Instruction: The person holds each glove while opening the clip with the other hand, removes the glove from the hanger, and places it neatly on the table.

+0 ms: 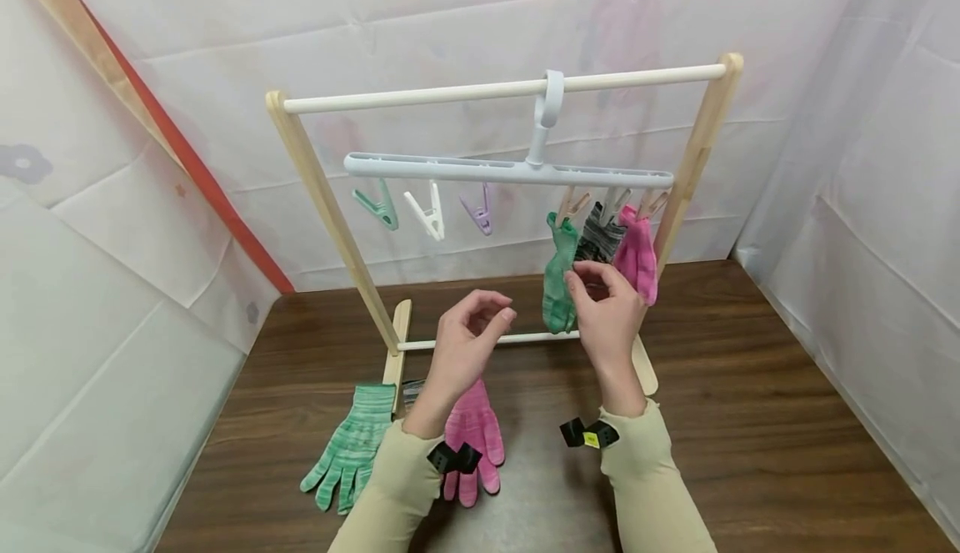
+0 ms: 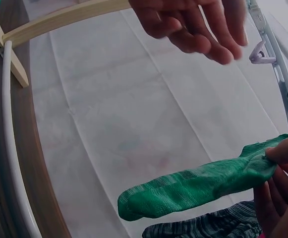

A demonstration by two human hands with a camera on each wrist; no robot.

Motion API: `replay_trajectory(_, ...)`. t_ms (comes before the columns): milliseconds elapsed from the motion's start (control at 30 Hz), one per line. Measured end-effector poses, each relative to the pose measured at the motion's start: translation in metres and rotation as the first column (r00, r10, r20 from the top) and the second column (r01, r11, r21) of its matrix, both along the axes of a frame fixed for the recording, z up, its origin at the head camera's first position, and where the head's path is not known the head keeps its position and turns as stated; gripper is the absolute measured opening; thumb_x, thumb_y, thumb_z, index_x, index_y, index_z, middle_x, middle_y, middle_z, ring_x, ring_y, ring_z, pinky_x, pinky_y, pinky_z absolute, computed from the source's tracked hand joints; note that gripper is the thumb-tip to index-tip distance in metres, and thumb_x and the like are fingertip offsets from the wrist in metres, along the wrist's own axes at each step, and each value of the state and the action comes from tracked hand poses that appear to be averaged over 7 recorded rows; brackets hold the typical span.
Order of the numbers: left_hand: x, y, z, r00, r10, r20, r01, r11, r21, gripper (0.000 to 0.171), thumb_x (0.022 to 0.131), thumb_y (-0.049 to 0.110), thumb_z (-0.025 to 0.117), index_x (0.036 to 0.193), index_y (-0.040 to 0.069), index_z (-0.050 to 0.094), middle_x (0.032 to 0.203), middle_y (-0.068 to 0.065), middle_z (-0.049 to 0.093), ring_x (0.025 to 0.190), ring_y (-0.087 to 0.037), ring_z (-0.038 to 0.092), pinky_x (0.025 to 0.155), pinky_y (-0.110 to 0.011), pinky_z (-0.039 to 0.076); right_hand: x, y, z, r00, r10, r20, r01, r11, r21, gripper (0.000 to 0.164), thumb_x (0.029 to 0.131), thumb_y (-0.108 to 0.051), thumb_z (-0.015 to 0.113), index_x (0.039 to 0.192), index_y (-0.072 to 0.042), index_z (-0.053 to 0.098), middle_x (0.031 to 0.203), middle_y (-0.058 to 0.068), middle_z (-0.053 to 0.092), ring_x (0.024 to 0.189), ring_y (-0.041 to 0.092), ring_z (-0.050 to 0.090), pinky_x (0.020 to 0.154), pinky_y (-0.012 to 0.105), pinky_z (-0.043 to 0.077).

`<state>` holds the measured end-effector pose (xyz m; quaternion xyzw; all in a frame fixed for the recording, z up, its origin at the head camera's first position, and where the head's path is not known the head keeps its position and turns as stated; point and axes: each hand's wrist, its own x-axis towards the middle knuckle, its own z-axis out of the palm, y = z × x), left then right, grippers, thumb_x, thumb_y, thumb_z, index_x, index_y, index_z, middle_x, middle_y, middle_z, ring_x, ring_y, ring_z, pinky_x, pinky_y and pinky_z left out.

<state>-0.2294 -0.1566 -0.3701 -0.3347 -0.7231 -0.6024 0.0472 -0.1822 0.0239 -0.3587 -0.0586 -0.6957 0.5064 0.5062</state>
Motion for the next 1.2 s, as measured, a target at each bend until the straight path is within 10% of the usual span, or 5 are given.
replay_trajectory(333,0.006,0.020,0.033,0.999,0.031,-0.034,-0.029,0.999,0.033,0.013,0.093,0.004,0.067,0.106,-0.001,0.069,0.091,-0.012,0.070,0.076,-0.022,0.061,0.066,-0.029,0.047,0.008,-0.007,0.008,0.999,0.049,0.000,-0.049,0.999,-0.001,0.013,0.084,0.007,0.075,0.096,0.011,0.071,0.089,0.022,0.071,0.073,0.010,0.063,0.066,0.016,0.048)
replay_trajectory(1200,-0.006,0.070,0.066,0.947,0.102,-0.306,-0.103,0.995,0.015,0.016,0.093,0.021,0.069,0.105,0.010,0.070,0.098,0.002,0.069,0.081,-0.007,0.063,0.068,-0.033,0.054,0.018,-0.006,0.013,0.999,0.035,0.002,-0.035,0.998,0.043,0.010,0.082,0.010,0.075,0.092,0.010,0.072,0.087,0.021,0.070,0.070,0.014,0.063,0.064,0.027,0.052)
